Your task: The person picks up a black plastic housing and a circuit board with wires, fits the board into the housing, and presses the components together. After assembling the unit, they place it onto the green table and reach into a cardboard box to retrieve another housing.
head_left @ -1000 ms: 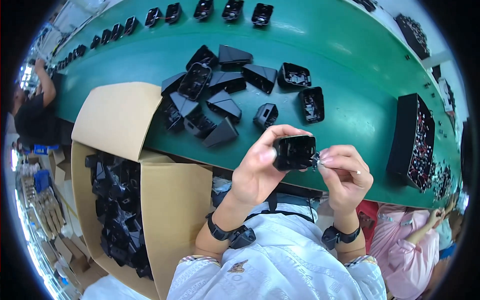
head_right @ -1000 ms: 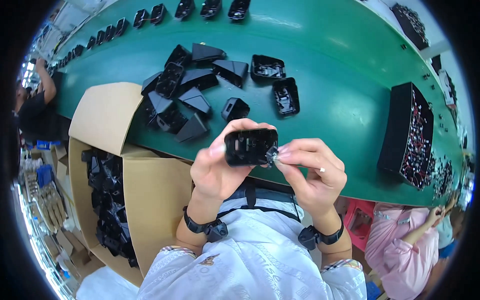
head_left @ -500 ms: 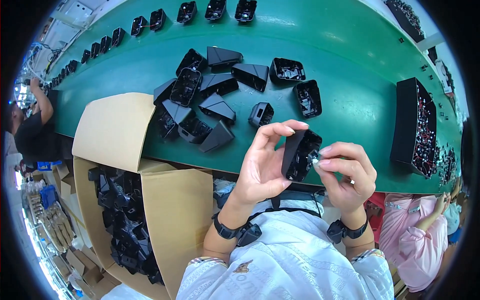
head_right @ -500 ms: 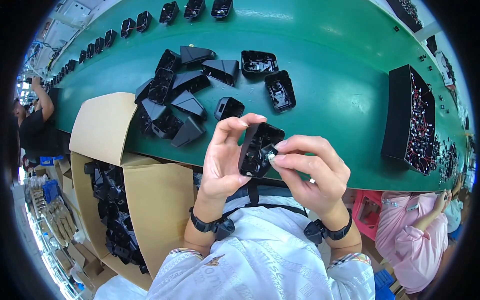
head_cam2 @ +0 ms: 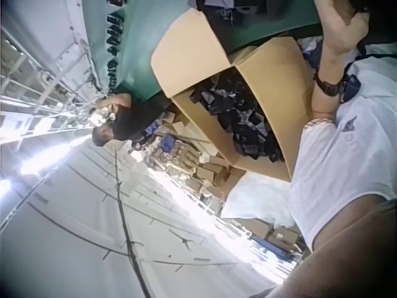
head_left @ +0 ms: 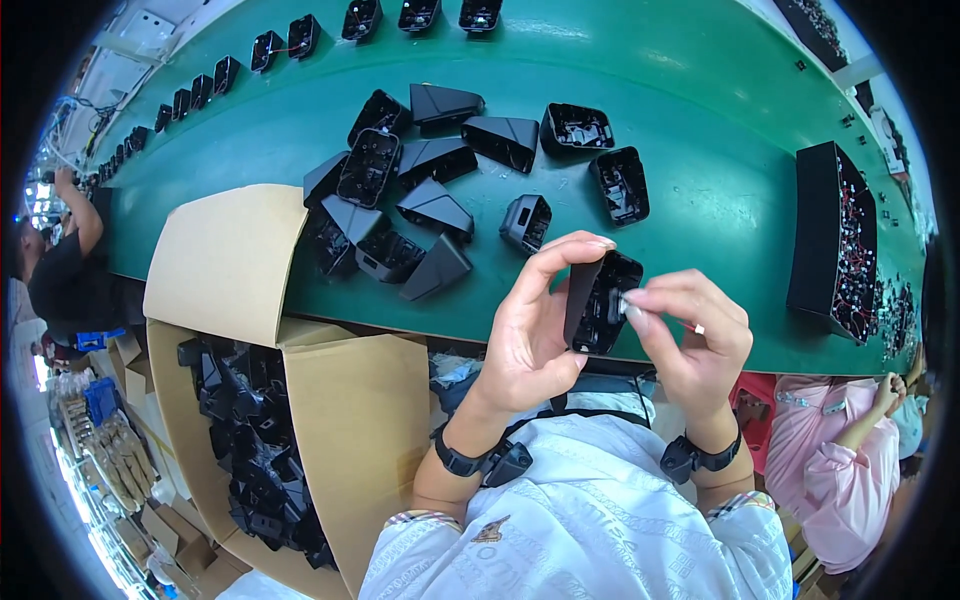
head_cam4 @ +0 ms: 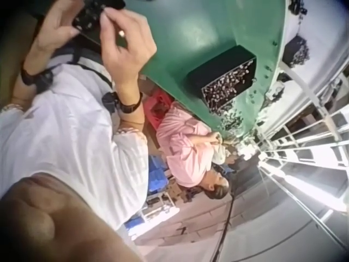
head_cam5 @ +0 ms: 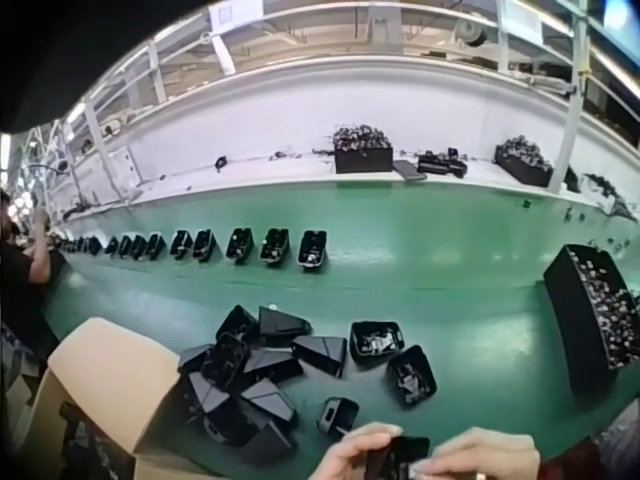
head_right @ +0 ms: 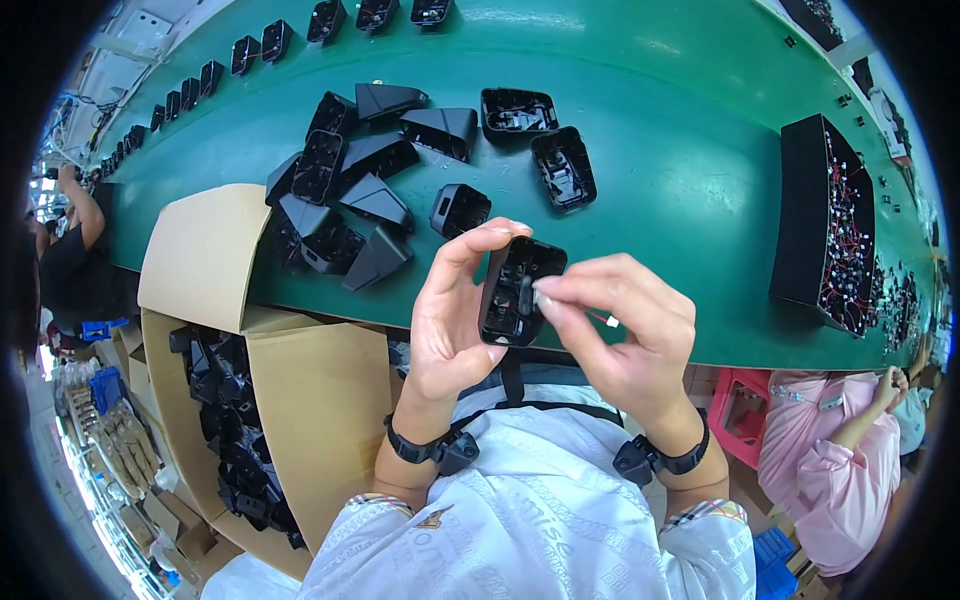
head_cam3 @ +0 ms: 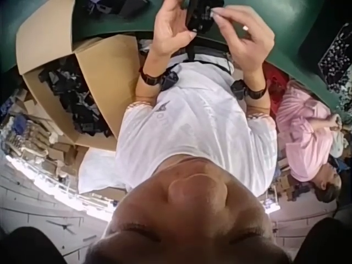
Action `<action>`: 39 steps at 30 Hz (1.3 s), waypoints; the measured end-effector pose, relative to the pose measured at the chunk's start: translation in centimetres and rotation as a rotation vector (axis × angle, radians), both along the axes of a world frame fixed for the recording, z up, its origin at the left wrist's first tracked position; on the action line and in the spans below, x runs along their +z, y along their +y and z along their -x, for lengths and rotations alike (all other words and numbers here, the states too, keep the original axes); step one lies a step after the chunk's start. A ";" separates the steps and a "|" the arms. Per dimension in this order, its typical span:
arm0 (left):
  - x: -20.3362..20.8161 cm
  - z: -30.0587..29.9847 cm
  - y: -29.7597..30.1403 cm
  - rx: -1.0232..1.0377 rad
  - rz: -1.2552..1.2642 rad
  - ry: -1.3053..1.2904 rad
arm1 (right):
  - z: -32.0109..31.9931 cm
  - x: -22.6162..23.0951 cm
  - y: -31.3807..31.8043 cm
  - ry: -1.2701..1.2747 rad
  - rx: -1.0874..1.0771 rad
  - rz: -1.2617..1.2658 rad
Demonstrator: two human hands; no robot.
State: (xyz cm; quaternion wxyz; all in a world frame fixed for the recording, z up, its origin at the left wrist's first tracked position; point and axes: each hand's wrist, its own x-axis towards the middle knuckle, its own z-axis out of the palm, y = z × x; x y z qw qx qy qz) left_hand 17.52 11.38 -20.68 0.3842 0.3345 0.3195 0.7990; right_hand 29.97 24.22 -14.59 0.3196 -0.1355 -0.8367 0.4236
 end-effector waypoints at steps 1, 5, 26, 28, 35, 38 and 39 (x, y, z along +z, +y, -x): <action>0.2 -0.1 0.0 0.016 0.014 0.006 | 0.0 -0.1 -0.1 -0.001 0.002 0.000; 0.3 0.1 -0.2 0.020 0.031 -0.001 | 0.1 -0.3 0.0 -0.051 -0.024 -0.043; -0.1 0.0 -0.2 0.067 0.009 -0.041 | 1.7 0.1 -1.3 -0.052 0.045 -0.191; -0.6 0.4 -0.1 0.051 -0.006 -0.003 | 1.8 -0.6 -1.9 -0.028 -0.057 -0.017; -0.1 0.3 -0.6 0.114 0.078 0.024 | 1.4 -0.5 -0.7 -0.097 0.023 0.230; 0.5 0.5 -0.7 0.224 0.144 0.233 | -0.2 0.2 0.9 -0.156 0.267 0.389; 0.9 0.6 -0.7 0.240 0.194 0.328 | -0.5 0.0 1.2 -0.163 0.275 0.384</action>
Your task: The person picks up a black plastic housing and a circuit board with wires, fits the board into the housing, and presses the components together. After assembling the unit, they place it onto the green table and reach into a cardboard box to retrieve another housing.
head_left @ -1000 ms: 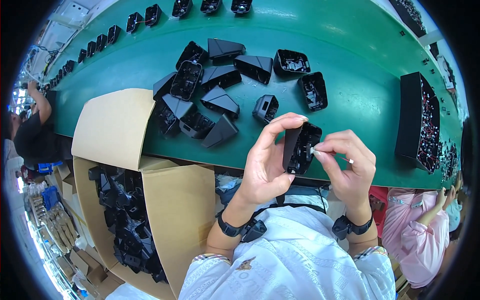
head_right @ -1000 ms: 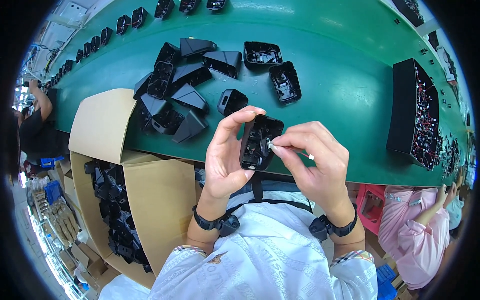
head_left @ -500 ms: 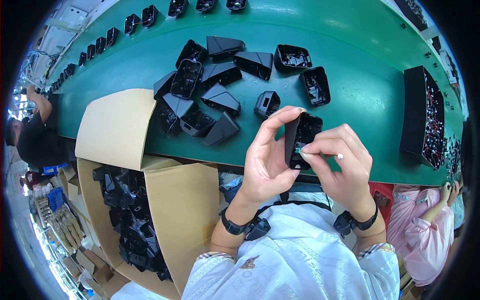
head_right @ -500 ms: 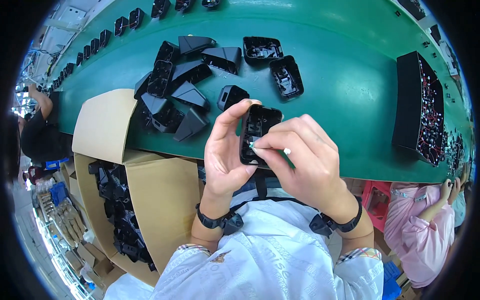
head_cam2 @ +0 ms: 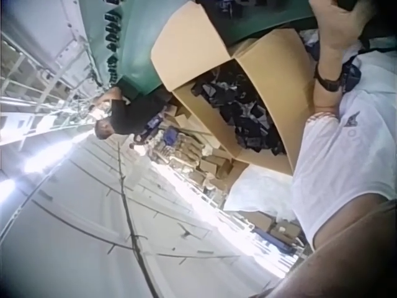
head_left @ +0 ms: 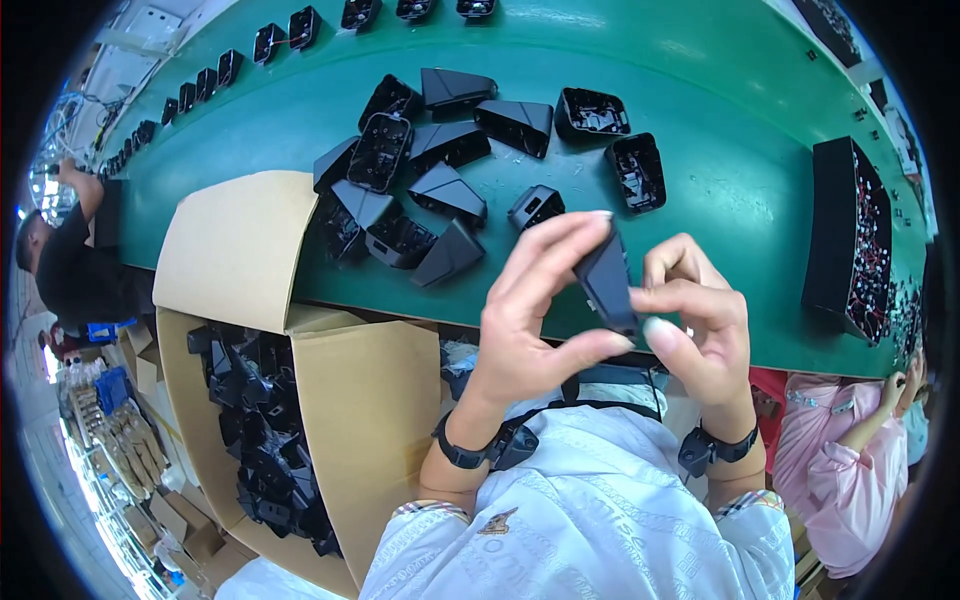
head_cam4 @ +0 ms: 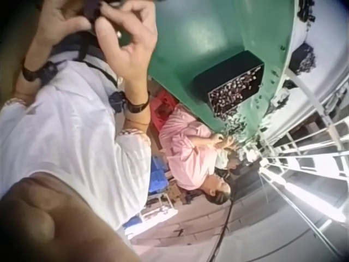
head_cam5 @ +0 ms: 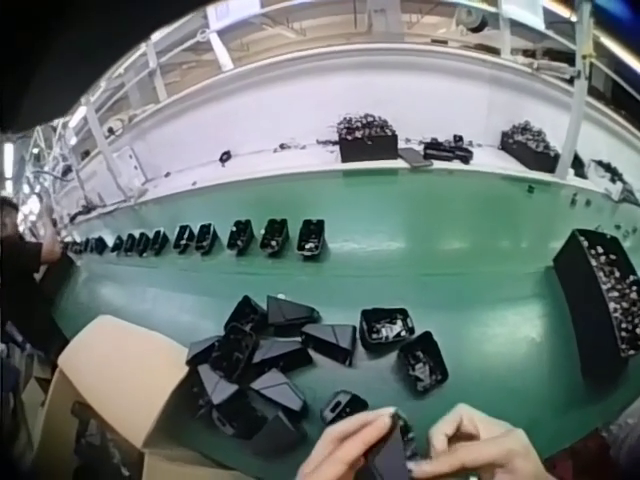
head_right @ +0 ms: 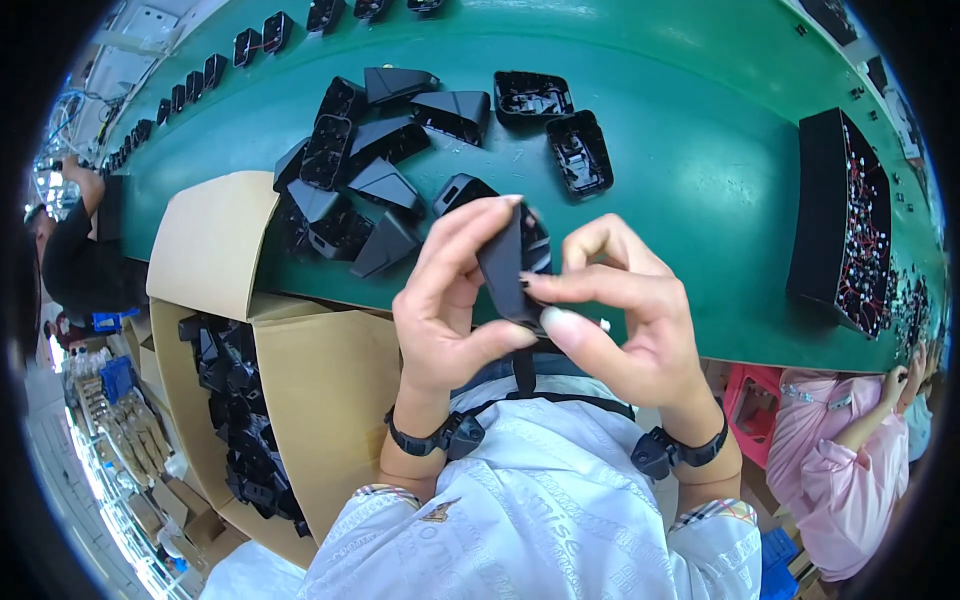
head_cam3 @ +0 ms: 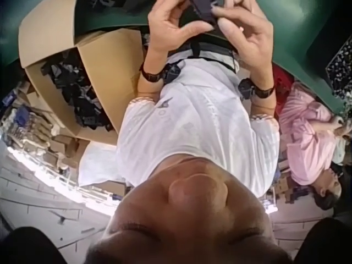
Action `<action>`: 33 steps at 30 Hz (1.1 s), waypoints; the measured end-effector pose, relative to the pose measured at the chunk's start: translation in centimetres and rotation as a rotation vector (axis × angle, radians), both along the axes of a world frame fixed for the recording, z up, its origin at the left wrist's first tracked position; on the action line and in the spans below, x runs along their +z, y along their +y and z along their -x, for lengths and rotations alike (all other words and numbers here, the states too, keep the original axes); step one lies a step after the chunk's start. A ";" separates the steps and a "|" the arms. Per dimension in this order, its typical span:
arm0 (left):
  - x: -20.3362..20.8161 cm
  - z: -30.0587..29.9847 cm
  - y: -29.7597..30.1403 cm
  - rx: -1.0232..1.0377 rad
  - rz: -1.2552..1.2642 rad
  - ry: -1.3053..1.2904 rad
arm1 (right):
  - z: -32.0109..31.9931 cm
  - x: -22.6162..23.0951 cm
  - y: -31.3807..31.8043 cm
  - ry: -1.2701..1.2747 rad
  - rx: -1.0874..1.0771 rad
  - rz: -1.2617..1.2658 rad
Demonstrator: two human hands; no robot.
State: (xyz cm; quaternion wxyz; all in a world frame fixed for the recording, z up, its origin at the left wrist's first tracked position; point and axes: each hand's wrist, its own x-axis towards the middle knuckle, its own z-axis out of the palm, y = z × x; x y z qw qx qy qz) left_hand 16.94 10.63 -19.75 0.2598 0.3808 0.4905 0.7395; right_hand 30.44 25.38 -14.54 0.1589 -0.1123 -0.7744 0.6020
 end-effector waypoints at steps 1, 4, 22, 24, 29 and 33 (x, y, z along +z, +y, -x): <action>0.2 0.0 0.1 0.049 0.038 0.170 | -0.2 -0.3 0.2 0.069 0.011 0.031; 1.5 -0.9 0.5 0.215 0.143 0.427 | -0.6 -0.7 0.3 0.103 0.046 0.120; 1.5 -0.6 1.9 0.397 0.038 0.646 | 0.0 -0.6 3.4 0.107 0.096 0.589; 1.5 0.4 1.2 0.489 0.117 0.624 | 3.2 1.3 5.9 0.188 -0.091 -0.165; 1.5 1.2 0.1 0.672 0.263 0.875 | 14.5 2.6 14.0 0.175 -0.245 -0.973; 1.6 1.1 -0.1 0.626 0.473 0.928 | 21.6 -0.2 17.2 -0.075 -0.129 -1.142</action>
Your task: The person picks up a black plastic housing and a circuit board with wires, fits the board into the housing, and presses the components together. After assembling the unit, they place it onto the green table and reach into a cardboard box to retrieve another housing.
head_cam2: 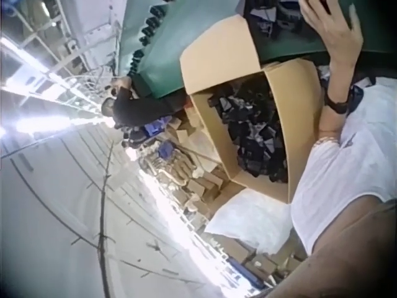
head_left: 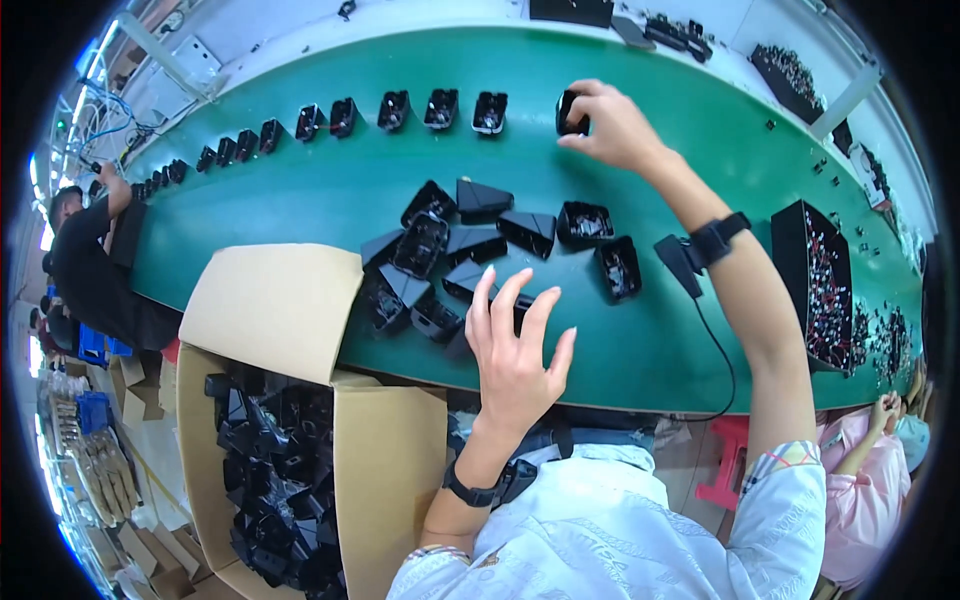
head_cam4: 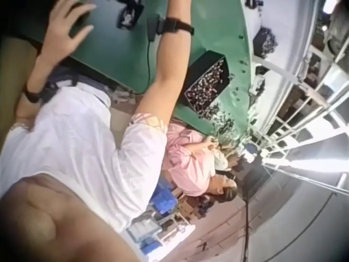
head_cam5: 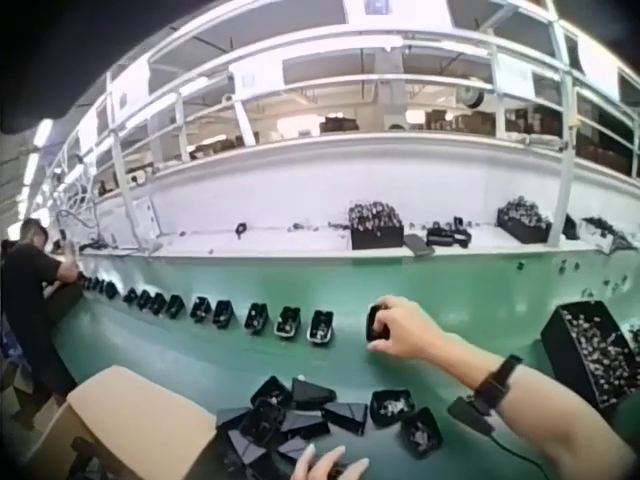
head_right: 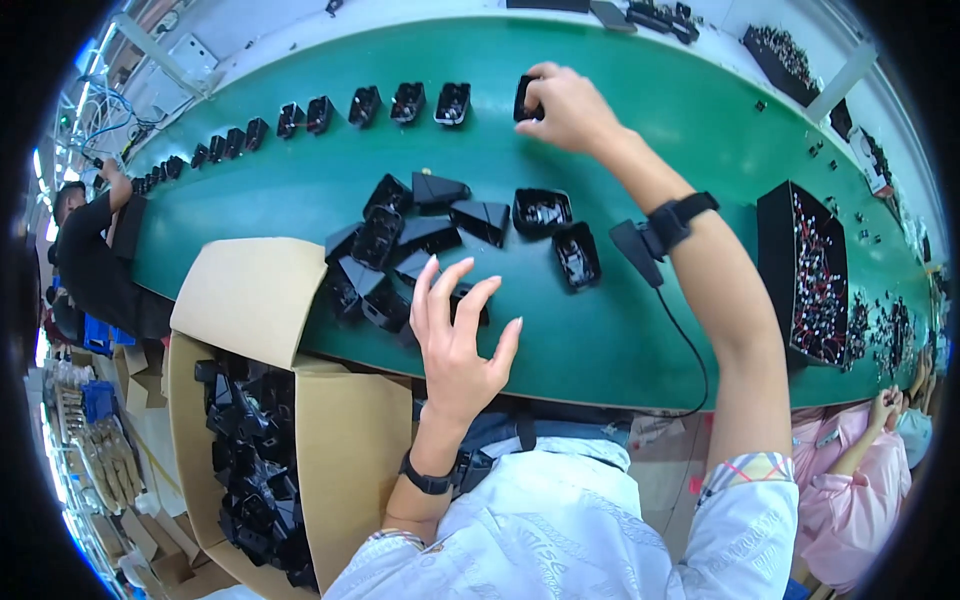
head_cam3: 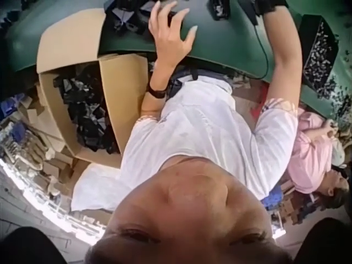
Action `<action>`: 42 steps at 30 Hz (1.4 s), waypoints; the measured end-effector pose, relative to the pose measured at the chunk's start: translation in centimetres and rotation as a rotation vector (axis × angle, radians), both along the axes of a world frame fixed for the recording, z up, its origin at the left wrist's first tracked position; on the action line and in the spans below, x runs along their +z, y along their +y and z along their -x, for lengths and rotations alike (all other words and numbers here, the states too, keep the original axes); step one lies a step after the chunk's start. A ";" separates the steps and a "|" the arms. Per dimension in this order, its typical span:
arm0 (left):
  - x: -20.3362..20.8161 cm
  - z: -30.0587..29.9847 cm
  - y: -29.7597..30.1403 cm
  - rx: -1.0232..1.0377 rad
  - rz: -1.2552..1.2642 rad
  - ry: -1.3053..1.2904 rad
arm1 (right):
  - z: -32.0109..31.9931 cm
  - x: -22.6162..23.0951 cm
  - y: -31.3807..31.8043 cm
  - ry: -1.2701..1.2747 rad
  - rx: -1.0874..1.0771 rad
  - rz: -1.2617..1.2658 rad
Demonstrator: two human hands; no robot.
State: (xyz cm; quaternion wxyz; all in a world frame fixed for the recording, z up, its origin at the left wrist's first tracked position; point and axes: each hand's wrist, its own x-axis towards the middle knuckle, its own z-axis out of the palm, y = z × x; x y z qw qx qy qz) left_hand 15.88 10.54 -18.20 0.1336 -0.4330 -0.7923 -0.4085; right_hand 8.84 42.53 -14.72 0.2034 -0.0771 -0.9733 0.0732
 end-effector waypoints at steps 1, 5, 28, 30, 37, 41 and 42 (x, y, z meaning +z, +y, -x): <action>-0.2 0.1 -0.2 0.019 0.034 -0.001 | 1.2 -0.4 0.2 -0.055 -0.002 -0.014; -1.5 0.9 -0.5 0.023 0.090 0.020 | 4.1 -0.9 -0.6 -0.221 0.011 -0.019; -3.2 -0.7 2.3 -0.439 -0.244 -0.862 | -38.2 7.0 7.2 -0.306 -0.693 0.232; -2.8 -0.7 1.7 -0.427 -0.257 -0.848 | -37.6 7.7 7.2 -0.207 -0.729 0.253; -2.7 -0.9 2.5 -0.439 -0.236 -0.813 | -40.5 9.3 9.2 0.089 -0.766 0.387; -2.9 -1.2 2.6 -0.432 -0.215 -0.746 | -42.2 8.4 11.0 0.013 -0.792 0.455; -3.0 -1.1 2.5 -0.424 -0.208 -0.761 | -42.3 8.5 11.3 -0.008 -0.798 0.340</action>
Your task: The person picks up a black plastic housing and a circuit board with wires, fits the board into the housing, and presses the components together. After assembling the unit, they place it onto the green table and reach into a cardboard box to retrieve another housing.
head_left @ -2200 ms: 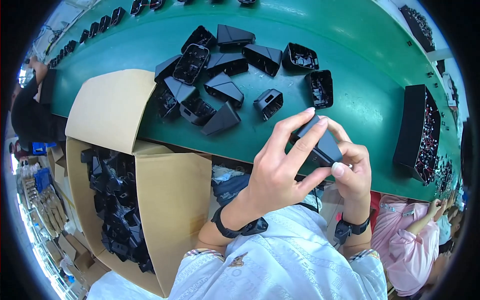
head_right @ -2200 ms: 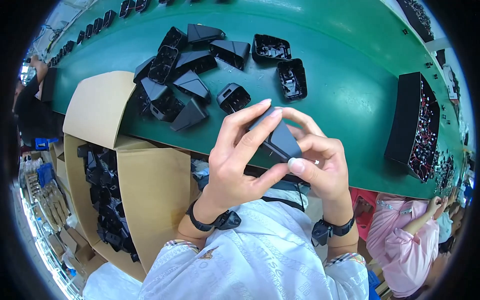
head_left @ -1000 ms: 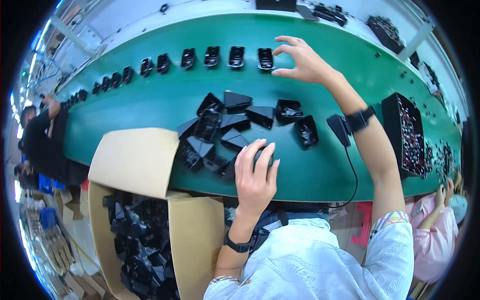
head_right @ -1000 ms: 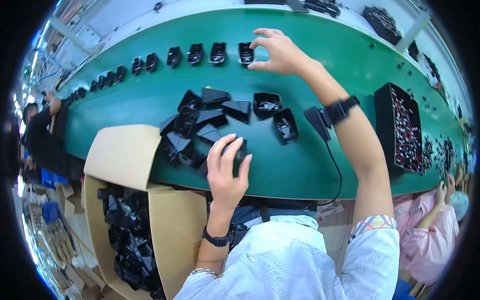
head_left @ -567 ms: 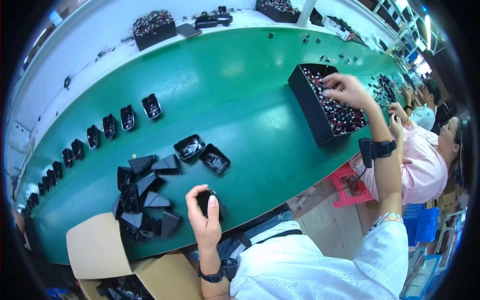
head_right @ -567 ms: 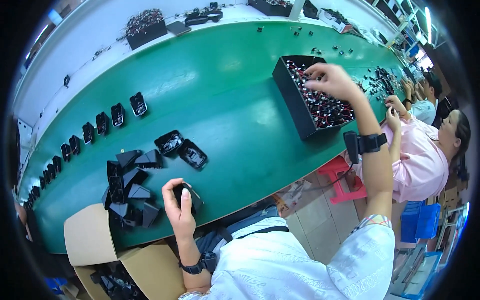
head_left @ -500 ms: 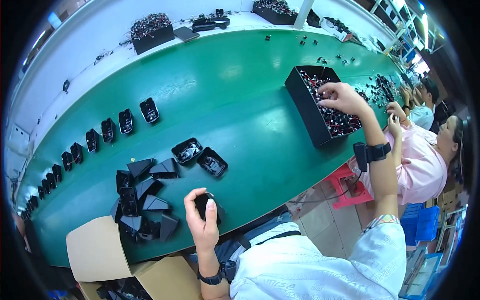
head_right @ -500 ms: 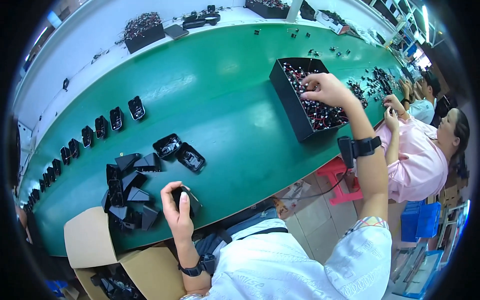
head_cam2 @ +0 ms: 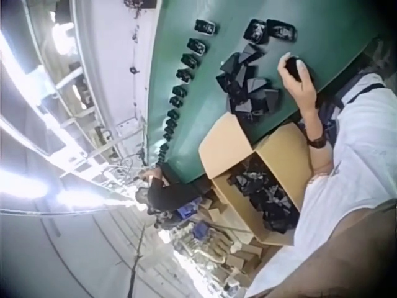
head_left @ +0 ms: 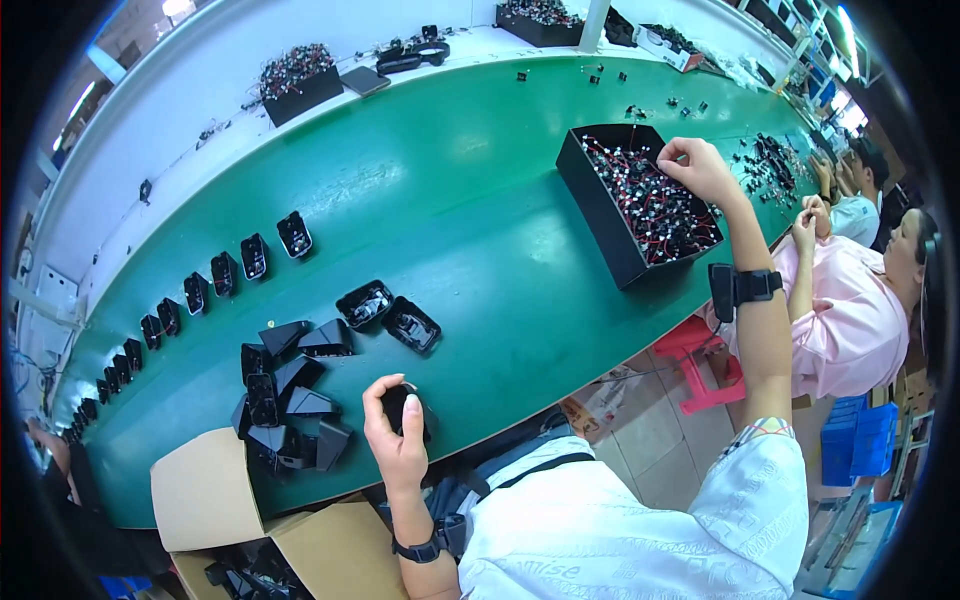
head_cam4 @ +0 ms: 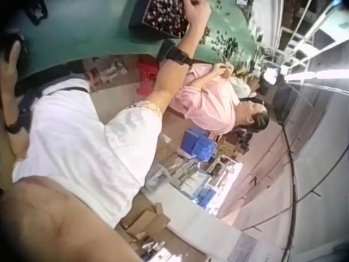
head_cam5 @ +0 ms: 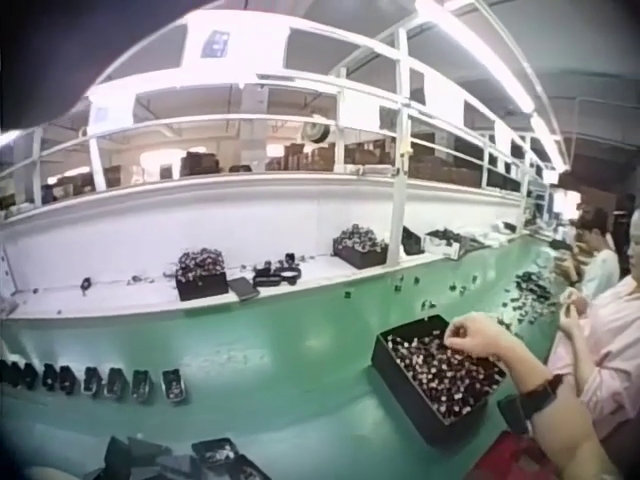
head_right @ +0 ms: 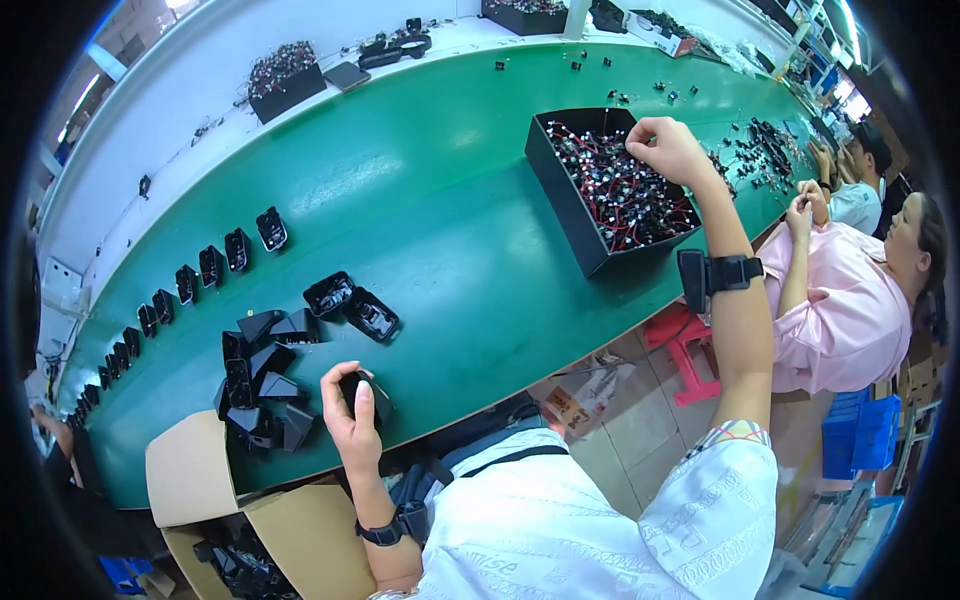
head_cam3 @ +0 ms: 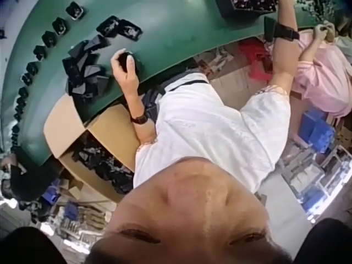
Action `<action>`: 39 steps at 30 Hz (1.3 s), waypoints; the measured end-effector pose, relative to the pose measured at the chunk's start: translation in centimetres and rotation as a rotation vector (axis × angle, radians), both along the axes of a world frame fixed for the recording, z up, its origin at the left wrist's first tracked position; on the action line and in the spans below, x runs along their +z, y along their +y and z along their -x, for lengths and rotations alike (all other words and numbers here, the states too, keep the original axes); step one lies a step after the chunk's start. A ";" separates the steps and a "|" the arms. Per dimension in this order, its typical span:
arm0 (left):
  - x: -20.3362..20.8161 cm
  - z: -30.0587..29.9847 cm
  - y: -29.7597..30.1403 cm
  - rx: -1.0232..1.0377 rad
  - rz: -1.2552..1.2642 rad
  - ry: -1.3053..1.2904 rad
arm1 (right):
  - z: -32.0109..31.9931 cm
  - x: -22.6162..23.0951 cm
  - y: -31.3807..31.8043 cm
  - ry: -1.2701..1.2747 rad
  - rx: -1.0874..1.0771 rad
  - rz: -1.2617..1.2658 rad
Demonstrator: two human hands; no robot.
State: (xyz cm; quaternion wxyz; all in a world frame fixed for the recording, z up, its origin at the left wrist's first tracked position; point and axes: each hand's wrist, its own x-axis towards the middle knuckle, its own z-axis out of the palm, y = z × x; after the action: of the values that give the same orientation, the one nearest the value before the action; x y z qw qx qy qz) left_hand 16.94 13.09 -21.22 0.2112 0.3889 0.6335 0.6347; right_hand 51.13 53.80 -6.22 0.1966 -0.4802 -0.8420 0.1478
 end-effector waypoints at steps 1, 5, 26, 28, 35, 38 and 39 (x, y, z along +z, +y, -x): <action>0.0 0.1 0.0 0.005 0.009 -0.013 | 0.1 0.2 0.5 -0.061 0.003 -0.097; 0.8 0.2 0.0 -0.010 -0.008 -0.039 | 4.5 2.9 5.6 -0.072 0.168 -0.158; 1.1 1.1 -0.2 -0.039 0.096 -0.180 | 31.9 -13.4 28.0 0.160 -0.224 -0.244; -0.1 1.5 -0.3 -0.085 0.045 -0.327 | 31.7 -11.3 26.2 0.346 -0.201 -0.205; 2.9 0.8 -1.0 -0.304 -0.315 -1.000 | 32.6 4.0 -1.6 0.343 0.704 0.181; 3.6 0.2 0.7 -0.475 -0.424 -1.058 | 28.6 5.5 -14.6 0.321 0.987 0.160; 4.5 0.0 1.4 -0.465 -0.418 -1.054 | 27.0 5.4 -17.8 0.343 1.047 0.054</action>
State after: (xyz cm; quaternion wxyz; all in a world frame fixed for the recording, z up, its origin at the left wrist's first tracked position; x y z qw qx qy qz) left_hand 16.96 14.50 -16.76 0.5483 0.1838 0.2044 0.7898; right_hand 24.16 35.96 -0.79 0.2187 0.0287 -0.9201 0.3235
